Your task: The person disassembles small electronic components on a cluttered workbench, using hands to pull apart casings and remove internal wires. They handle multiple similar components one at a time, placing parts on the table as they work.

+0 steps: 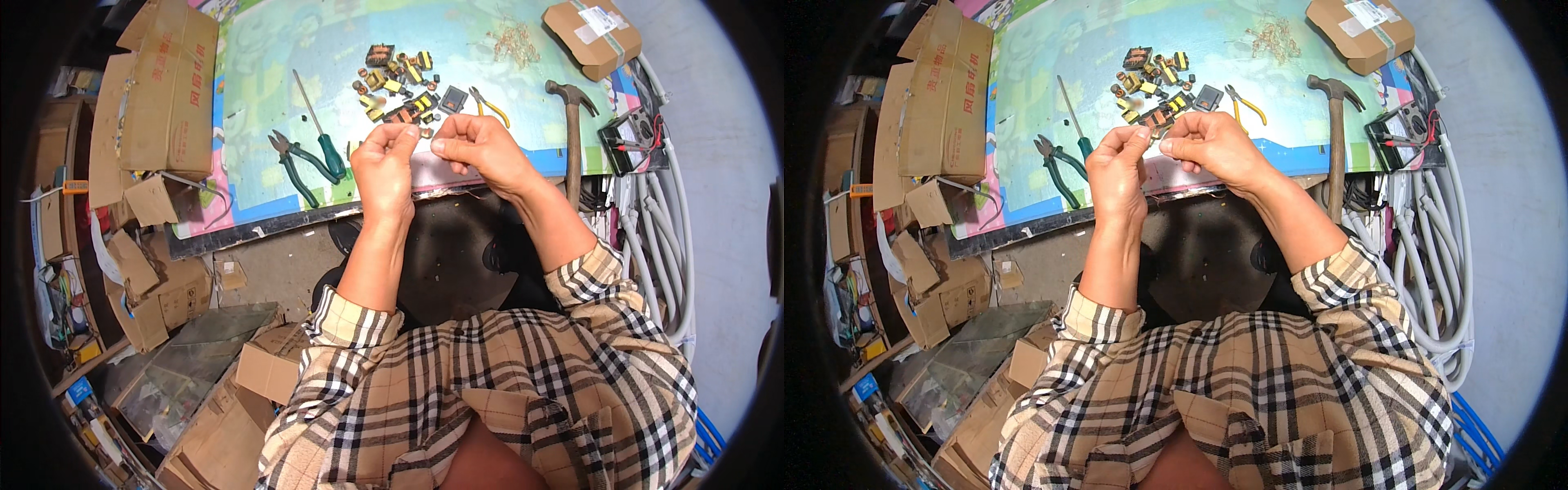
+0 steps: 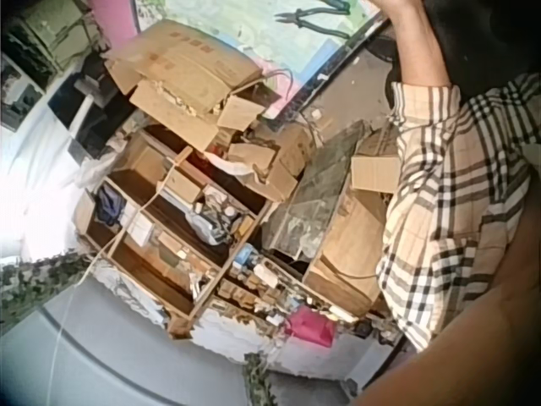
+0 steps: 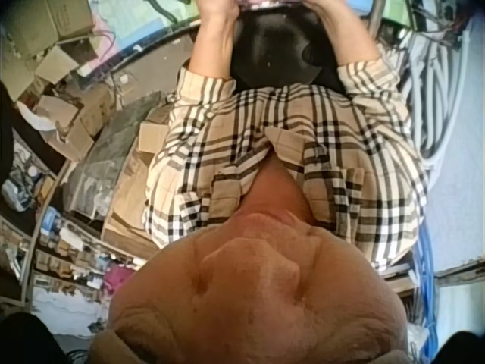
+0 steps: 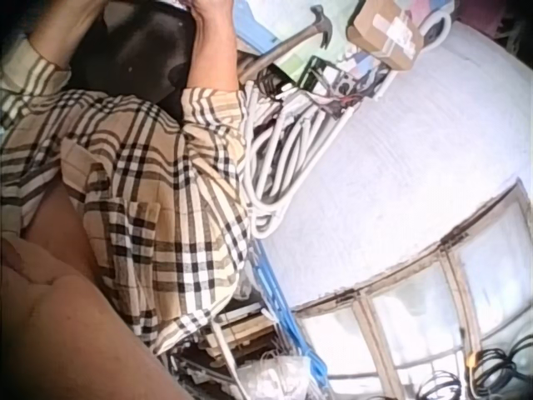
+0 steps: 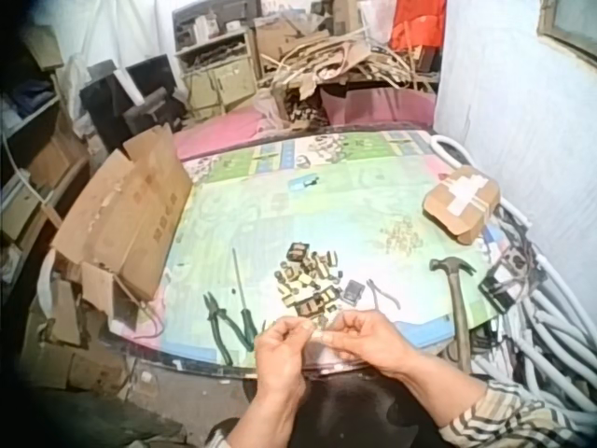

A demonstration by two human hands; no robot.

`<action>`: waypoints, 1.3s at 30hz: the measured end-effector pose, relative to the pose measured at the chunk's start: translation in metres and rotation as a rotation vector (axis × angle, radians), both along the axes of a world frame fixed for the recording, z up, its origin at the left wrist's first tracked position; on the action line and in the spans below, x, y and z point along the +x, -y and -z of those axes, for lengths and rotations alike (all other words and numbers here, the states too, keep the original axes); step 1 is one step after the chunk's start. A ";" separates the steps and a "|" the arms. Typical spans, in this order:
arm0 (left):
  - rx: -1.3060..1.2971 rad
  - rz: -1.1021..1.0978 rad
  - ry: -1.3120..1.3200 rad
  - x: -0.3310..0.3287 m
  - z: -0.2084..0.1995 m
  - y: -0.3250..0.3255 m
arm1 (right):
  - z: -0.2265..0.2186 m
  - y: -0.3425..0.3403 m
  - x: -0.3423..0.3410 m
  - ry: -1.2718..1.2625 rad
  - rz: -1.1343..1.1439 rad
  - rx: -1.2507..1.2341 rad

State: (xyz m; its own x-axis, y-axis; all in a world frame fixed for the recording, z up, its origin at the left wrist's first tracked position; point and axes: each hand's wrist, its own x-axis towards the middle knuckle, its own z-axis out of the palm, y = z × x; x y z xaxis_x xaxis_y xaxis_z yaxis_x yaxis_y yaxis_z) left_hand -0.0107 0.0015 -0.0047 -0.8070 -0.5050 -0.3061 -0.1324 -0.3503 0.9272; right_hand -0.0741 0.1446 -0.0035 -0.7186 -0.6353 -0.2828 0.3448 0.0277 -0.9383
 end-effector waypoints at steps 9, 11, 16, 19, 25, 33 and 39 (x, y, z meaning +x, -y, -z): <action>-0.049 0.172 -0.061 0.000 -0.006 0.006 | -0.003 -0.008 -0.005 0.204 0.091 -0.239; -0.043 0.211 -0.021 0.002 -0.010 0.006 | -0.002 -0.009 -0.005 0.244 0.065 -0.258; 0.075 0.293 0.088 0.001 -0.011 0.013 | 0.000 -0.008 -0.006 0.122 0.025 -0.221; 0.089 0.295 0.092 0.000 -0.012 0.012 | -0.003 -0.006 -0.004 -0.109 0.065 -0.098; -0.051 0.204 -0.021 0.000 -0.011 0.008 | -0.003 -0.001 0.001 -0.128 0.129 0.068; 0.130 -0.024 0.001 -0.003 -0.009 0.007 | -0.009 0.007 0.019 -0.711 0.177 0.090; -0.251 -0.009 -0.067 -0.002 -0.001 0.004 | 0.004 0.001 0.003 -0.288 0.050 0.137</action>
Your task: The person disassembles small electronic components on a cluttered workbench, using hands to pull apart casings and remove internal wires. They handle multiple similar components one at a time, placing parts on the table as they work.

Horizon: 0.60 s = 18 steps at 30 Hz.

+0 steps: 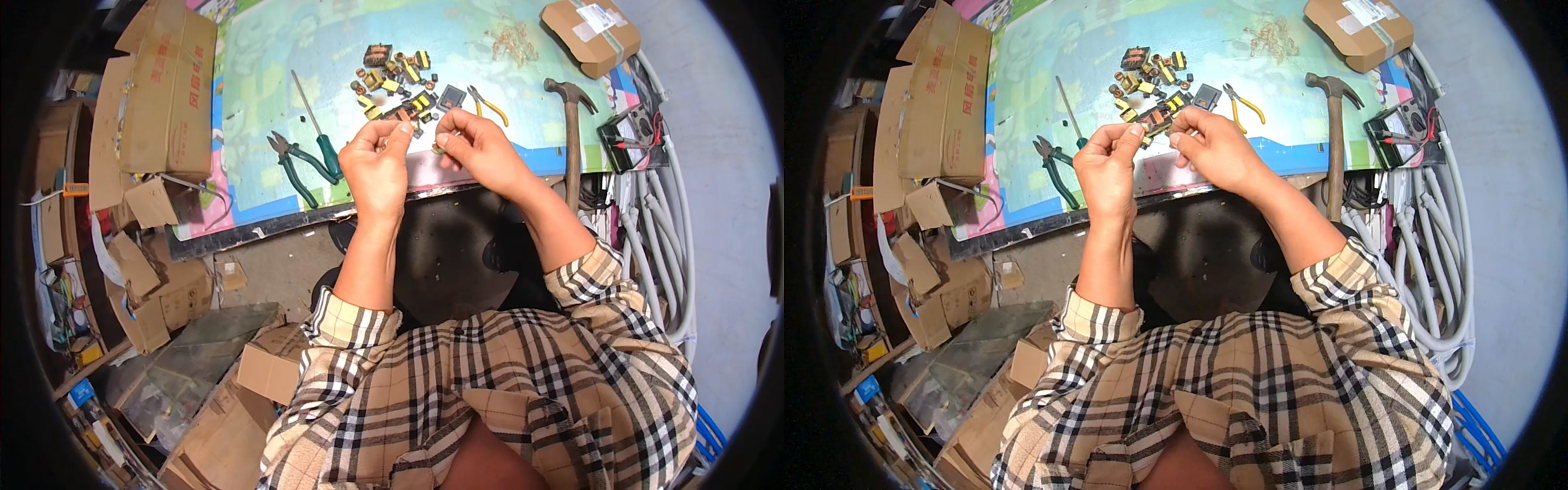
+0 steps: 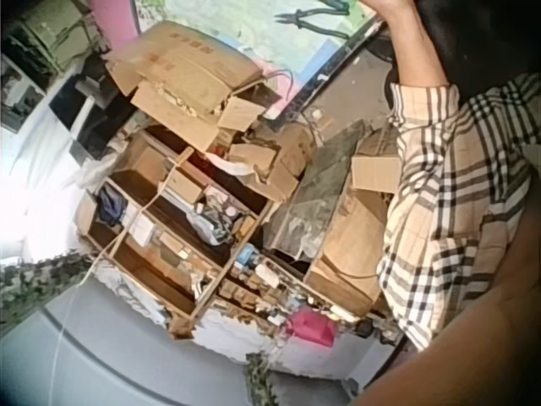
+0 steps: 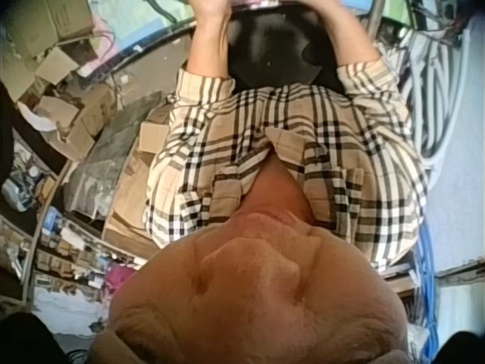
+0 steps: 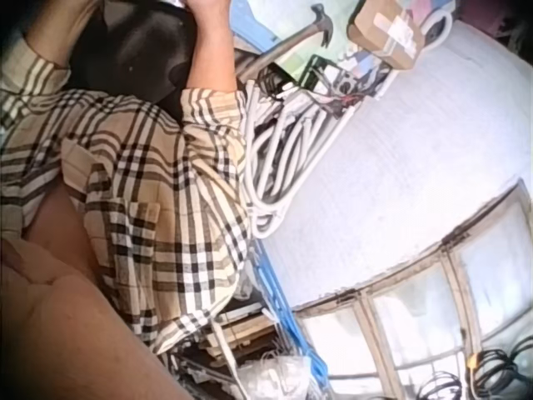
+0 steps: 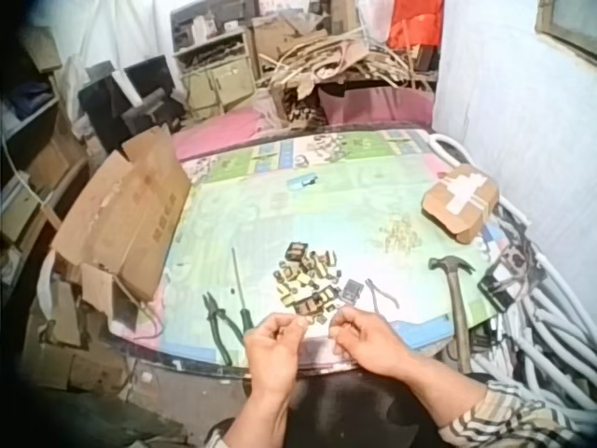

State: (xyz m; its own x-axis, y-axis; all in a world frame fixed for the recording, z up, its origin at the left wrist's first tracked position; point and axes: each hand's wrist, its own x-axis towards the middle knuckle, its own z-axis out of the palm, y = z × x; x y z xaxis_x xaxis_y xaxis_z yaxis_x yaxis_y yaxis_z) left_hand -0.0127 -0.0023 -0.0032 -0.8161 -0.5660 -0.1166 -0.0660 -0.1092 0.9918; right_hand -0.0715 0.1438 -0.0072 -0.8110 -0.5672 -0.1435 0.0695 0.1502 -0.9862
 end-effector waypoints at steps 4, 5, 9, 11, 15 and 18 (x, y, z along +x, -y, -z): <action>-0.129 0.029 0.011 0.002 -0.003 -0.004 | -0.007 0.006 0.004 -0.261 0.069 0.046; -0.123 0.032 0.011 0.003 -0.003 -0.005 | -0.007 0.007 0.004 -0.329 0.082 0.064; -0.106 0.069 0.036 0.002 -0.004 -0.007 | -0.015 0.005 0.005 -0.421 0.093 0.147; -0.106 0.099 0.044 0.001 -0.004 -0.007 | -0.017 0.003 0.006 -0.522 0.176 0.115; 0.002 0.077 0.020 0.002 -0.003 -0.007 | -0.011 0.001 0.002 -0.499 0.124 0.279; 0.116 0.005 0.038 0.001 0.002 -0.004 | -0.016 -0.002 0.003 -0.538 -0.195 0.288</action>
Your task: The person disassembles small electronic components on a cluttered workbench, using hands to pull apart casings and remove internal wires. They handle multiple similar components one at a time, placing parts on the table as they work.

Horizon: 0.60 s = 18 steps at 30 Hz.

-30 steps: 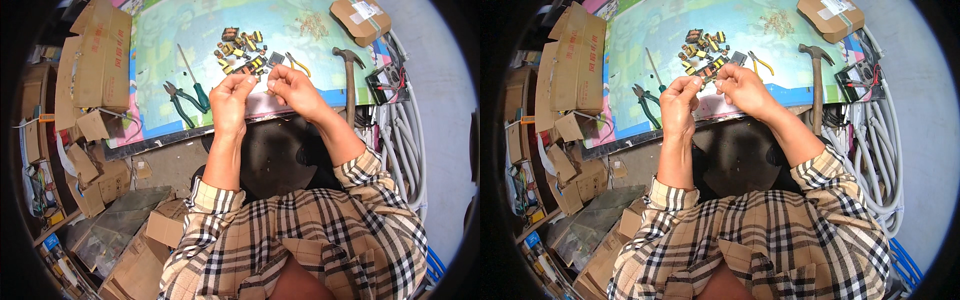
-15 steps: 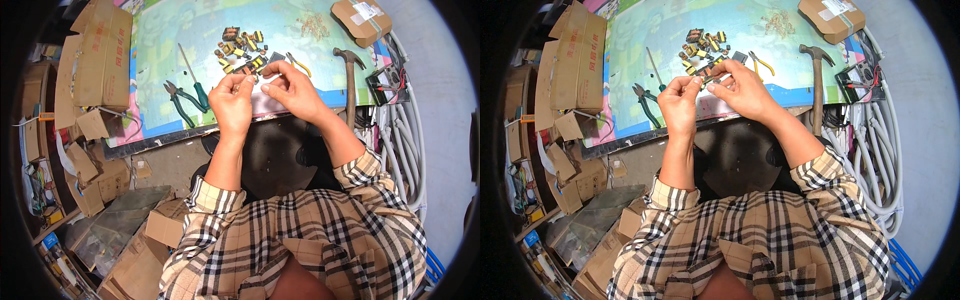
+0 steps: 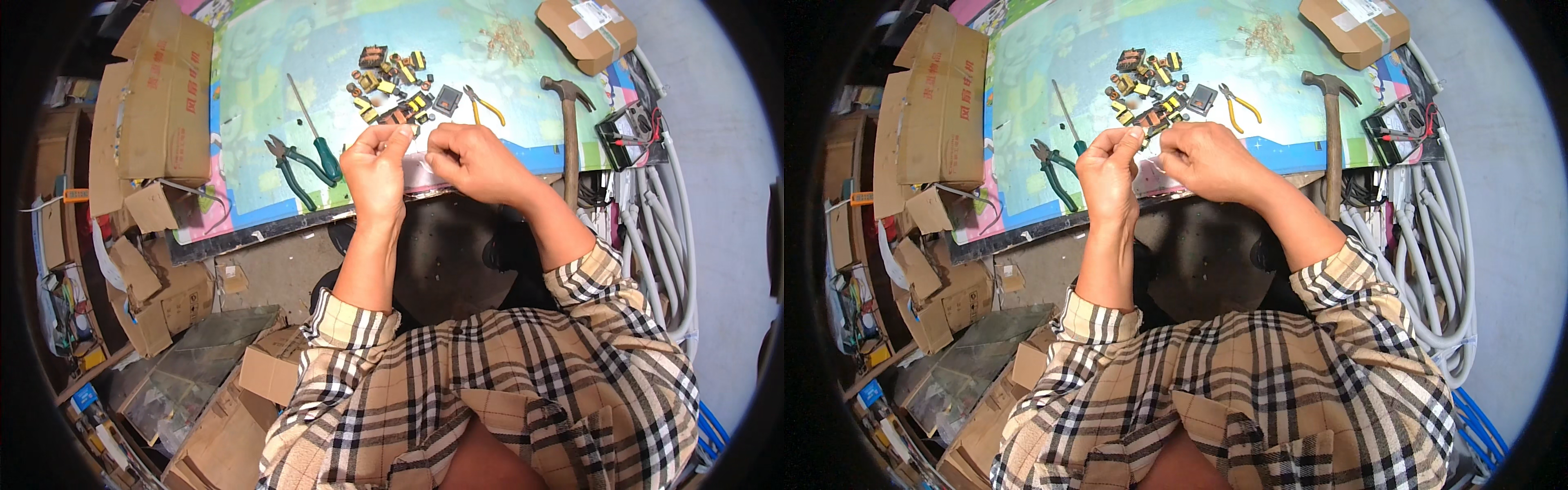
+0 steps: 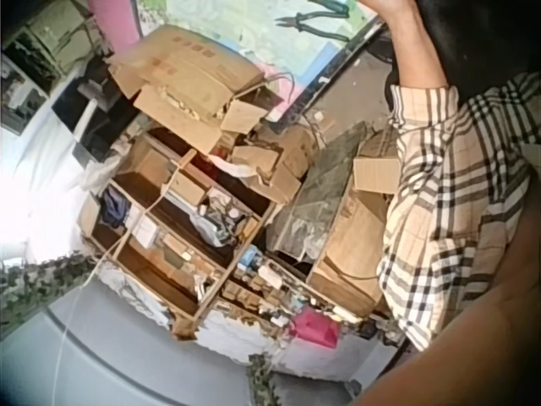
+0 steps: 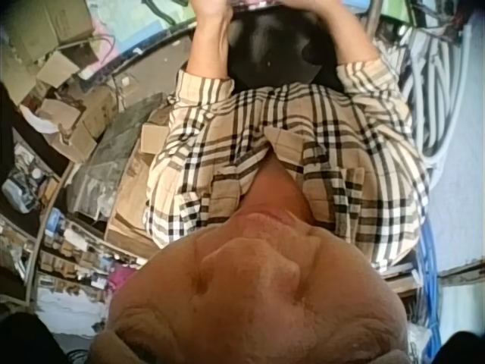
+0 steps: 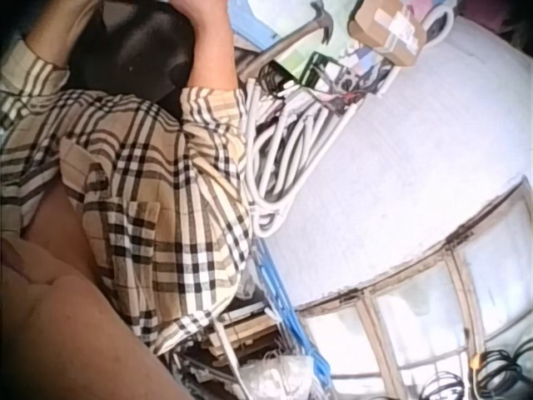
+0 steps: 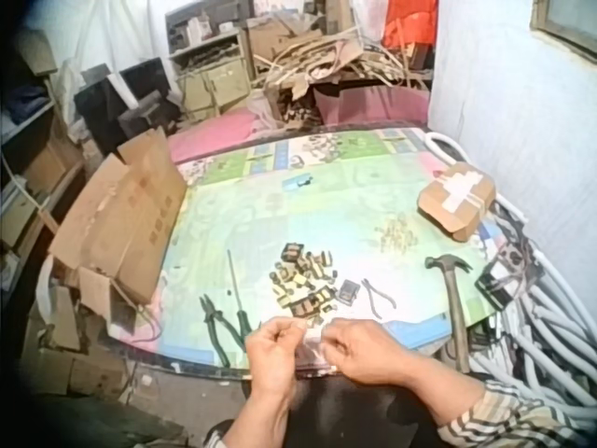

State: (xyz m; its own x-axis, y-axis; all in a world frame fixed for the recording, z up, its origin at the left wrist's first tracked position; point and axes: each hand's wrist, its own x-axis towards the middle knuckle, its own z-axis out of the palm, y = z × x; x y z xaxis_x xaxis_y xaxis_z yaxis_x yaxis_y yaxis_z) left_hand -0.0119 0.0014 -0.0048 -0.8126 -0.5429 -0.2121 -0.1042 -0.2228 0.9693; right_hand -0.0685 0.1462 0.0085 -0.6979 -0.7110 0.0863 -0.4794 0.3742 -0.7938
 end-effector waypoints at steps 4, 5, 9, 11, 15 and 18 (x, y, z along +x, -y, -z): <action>-0.087 -0.011 0.007 -0.002 -0.002 -0.001 | -0.006 0.003 0.003 -0.098 0.304 -0.380; -0.116 0.003 -0.001 -0.002 -0.002 -0.002 | -0.003 0.002 0.001 -0.063 0.387 -0.315; -0.049 -0.024 -0.029 -0.001 -0.003 0.001 | 0.016 -0.002 -0.007 0.186 0.337 -0.062; 0.013 -0.052 -0.055 0.000 -0.001 0.002 | 0.013 -0.005 -0.006 0.383 0.124 0.030; -0.120 -0.095 -0.018 -0.002 -0.002 0.006 | -0.011 -0.003 -0.002 0.628 0.138 -0.507; -0.235 -0.090 -0.034 -0.001 -0.004 0.002 | 0.016 -0.004 -0.015 0.399 0.373 -0.326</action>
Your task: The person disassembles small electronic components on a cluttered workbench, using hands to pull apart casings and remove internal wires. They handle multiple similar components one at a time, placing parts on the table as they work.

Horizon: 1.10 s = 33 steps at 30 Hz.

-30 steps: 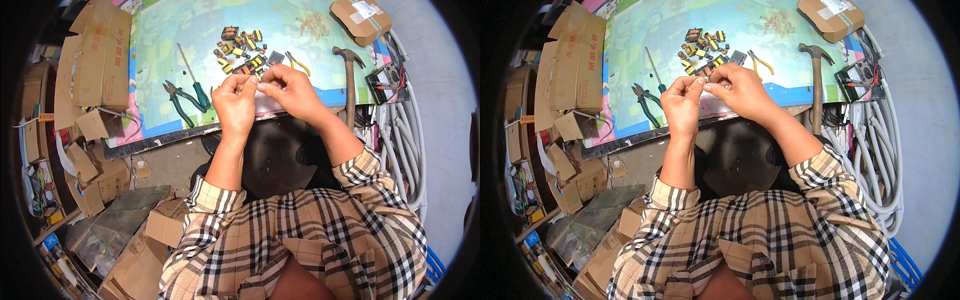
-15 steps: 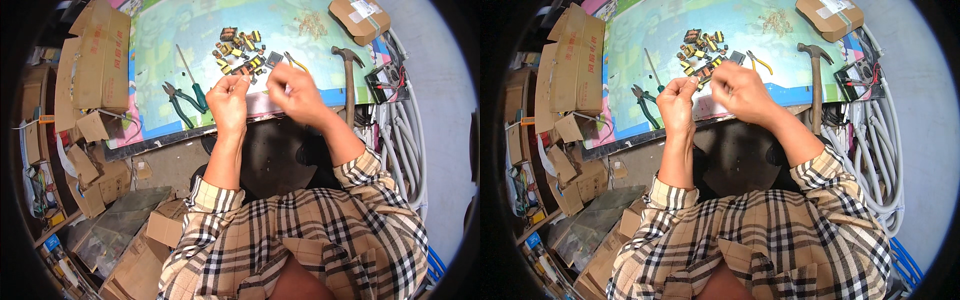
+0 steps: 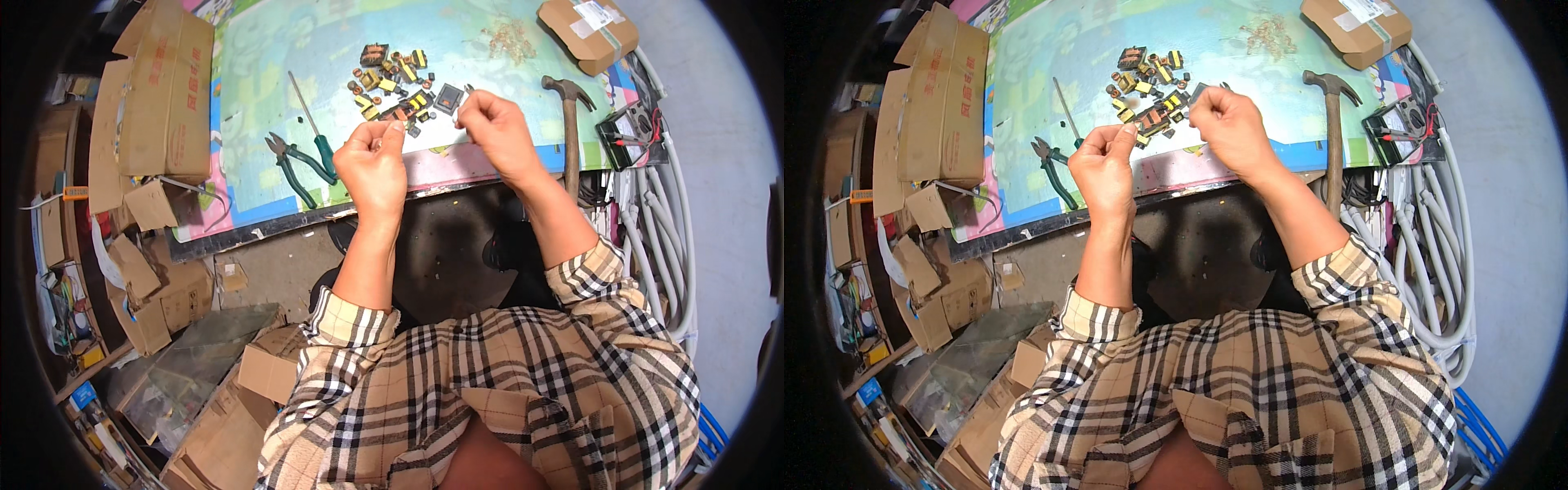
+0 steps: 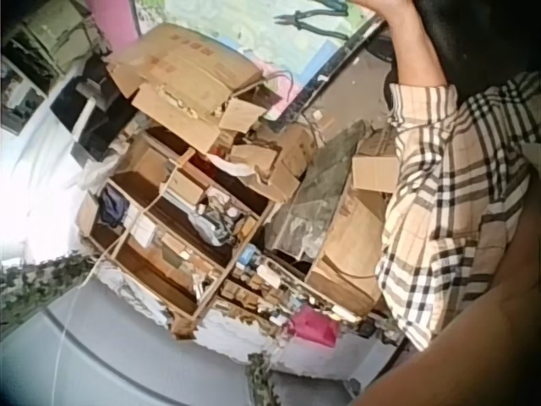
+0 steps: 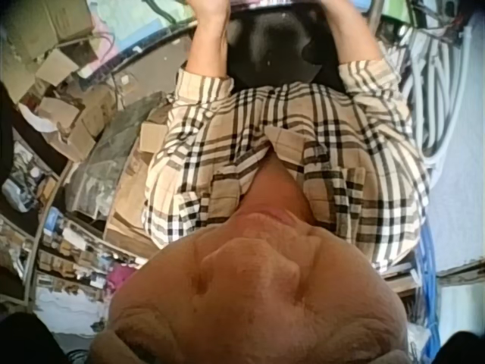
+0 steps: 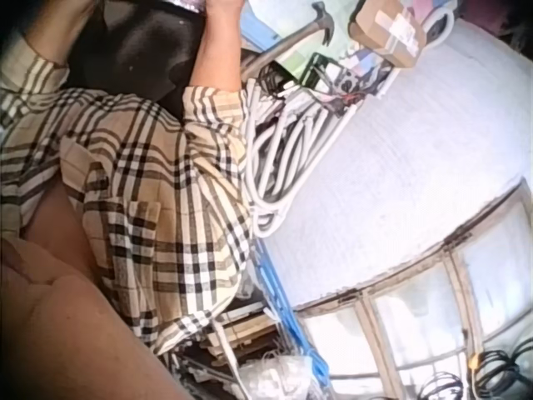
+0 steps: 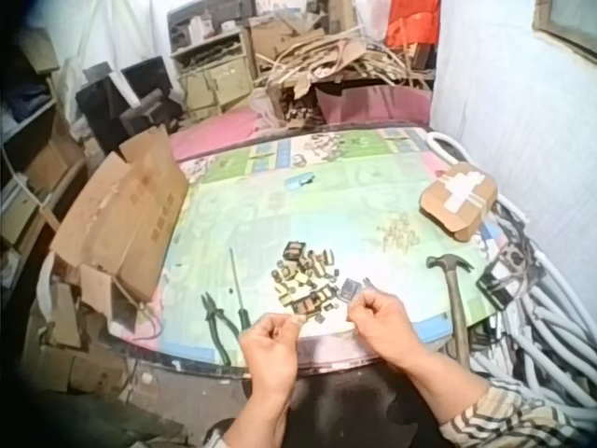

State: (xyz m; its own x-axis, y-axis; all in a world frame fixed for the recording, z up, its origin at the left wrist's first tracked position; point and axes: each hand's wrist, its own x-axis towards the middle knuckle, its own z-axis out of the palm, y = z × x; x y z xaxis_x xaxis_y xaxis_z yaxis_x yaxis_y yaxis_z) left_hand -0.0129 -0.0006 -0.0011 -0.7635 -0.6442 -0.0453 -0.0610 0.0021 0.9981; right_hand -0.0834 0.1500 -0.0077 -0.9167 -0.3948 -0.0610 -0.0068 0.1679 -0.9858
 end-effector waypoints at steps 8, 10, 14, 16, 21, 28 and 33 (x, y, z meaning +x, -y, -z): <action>0.240 0.024 0.004 0.000 -0.004 0.009 | 0.007 -0.004 0.001 0.195 -0.217 0.184; 0.437 0.088 0.026 0.001 -0.005 0.013 | 0.011 -0.007 0.000 0.087 -0.245 0.216; 0.659 0.205 0.038 -0.001 -0.002 0.010 | 0.010 -0.008 0.003 -0.043 -0.315 0.587; 0.496 0.254 0.051 0.003 0.003 0.013 | -0.001 -0.009 0.001 -0.120 -0.270 0.729; -0.010 0.167 0.011 0.004 0.006 0.004 | -0.023 -0.017 -0.007 -0.152 -0.135 0.633; -0.014 0.220 0.057 0.003 0.003 -0.003 | -0.017 0.004 0.012 -0.283 -0.081 0.086; 0.055 0.278 0.010 0.003 0.010 -0.002 | -0.015 0.005 0.012 -0.458 -0.091 0.172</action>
State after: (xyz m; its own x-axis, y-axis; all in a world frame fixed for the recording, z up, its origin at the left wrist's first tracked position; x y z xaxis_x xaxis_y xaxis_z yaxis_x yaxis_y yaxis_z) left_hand -0.0097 0.0014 -0.0115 -0.9098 -0.4068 -0.0825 -0.0751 -0.0341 0.9966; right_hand -0.0709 0.1452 0.0073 -0.8272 -0.4937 0.2683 -0.4544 0.3071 -0.8362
